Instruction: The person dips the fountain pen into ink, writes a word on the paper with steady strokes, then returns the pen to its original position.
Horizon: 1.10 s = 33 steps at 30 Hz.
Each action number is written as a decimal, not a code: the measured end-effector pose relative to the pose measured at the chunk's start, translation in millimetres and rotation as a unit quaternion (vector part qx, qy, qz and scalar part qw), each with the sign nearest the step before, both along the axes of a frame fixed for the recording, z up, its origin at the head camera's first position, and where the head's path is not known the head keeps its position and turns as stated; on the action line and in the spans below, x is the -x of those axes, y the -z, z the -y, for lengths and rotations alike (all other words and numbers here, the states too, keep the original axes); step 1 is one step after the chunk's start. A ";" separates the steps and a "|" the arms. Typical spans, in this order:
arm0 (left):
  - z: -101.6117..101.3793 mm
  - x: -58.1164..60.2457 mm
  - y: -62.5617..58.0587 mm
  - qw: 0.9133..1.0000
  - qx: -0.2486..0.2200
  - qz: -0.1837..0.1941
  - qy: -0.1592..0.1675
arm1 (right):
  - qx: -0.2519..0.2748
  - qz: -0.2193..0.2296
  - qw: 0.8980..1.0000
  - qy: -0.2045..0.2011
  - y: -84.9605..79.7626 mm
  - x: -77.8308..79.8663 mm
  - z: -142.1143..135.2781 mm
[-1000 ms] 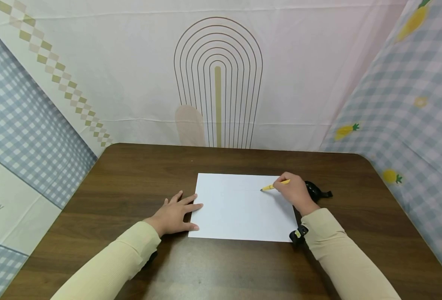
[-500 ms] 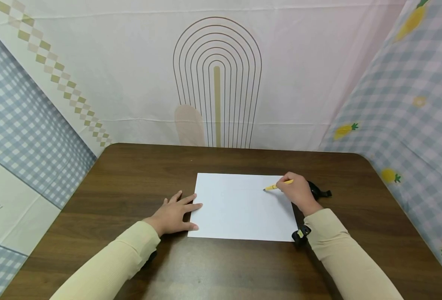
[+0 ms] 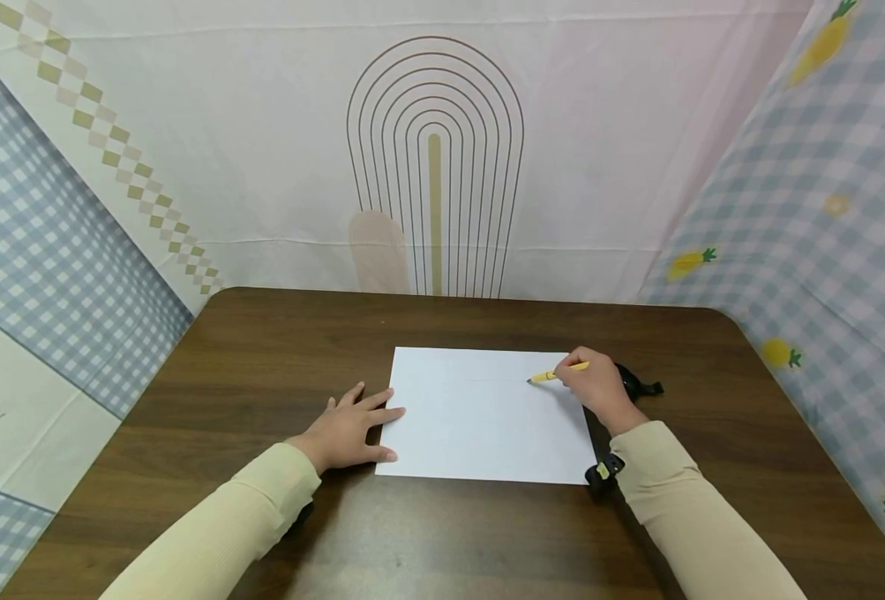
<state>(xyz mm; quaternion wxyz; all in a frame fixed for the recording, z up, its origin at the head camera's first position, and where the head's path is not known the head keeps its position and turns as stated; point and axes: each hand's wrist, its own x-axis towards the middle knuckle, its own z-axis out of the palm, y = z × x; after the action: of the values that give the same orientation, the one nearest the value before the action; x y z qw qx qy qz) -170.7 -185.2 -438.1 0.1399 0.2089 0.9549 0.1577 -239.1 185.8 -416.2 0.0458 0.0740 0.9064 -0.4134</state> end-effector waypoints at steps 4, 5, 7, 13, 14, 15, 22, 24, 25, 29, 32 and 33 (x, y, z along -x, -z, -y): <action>0.7 -0.8 -0.6 1.000 0.000 0.002 0.000 | 0.005 0.000 1.000 0.003 1.3 0.3 0.5; 0.8 -0.9 -0.8 1.000 0.000 0.000 0.001 | 0.009 0.001 1.000 0.005 1.0 0.1 1.0; 0.7 -0.9 -0.9 1.000 -0.001 -0.001 0.003 | 0.018 0.002 1.000 0.012 0.3 0.2 2.2; 0.0 -0.8 -1.8 1.000 -0.003 0.003 0.001 | 0.061 0.002 0.998 0.029 -0.7 3.5 9.9; -0.1 -0.8 -1.8 1.000 -0.005 0.003 0.002 | 0.066 0.003 0.997 0.030 -0.4 4.4 11.2; -0.1 -0.7 -1.6 1.000 -0.006 0.003 0.002 | 0.068 0.006 0.997 0.032 0.1 5.4 12.2; -0.3 0.8 0.3 1.000 -0.005 0.001 0.003 | 0.075 0.013 0.996 0.035 1.3 9.9 17.4; -0.2 1.0 0.7 1.000 -0.005 0.001 0.002 | 0.076 0.011 0.996 0.034 1.7 10.7 18.8; -0.2 1.0 0.9 1.000 -0.006 0.002 0.001 | 0.078 0.010 0.996 0.034 2.0 11.2 19.6; -0.1 1.0 1.8 1.000 -0.003 0.002 0.001 | 0.081 0.008 0.996 0.032 3.5 13.3 23.0; -0.1 1.0 2.5 1.000 -0.002 0.002 0.001 | 0.084 0.005 0.996 0.030 4.9 15.2 25.6; -0.2 0.9 2.7 1.000 -0.002 0.002 0.001 | 0.085 0.005 0.996 0.031 5.2 15.8 26.6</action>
<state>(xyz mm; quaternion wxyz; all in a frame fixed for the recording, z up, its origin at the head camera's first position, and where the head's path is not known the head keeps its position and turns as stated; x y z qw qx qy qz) -171.6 -185.0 -440.8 0.1417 0.2097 0.9542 0.1595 -254.9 159.2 -421.4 0.0434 0.0998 0.8649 -0.4901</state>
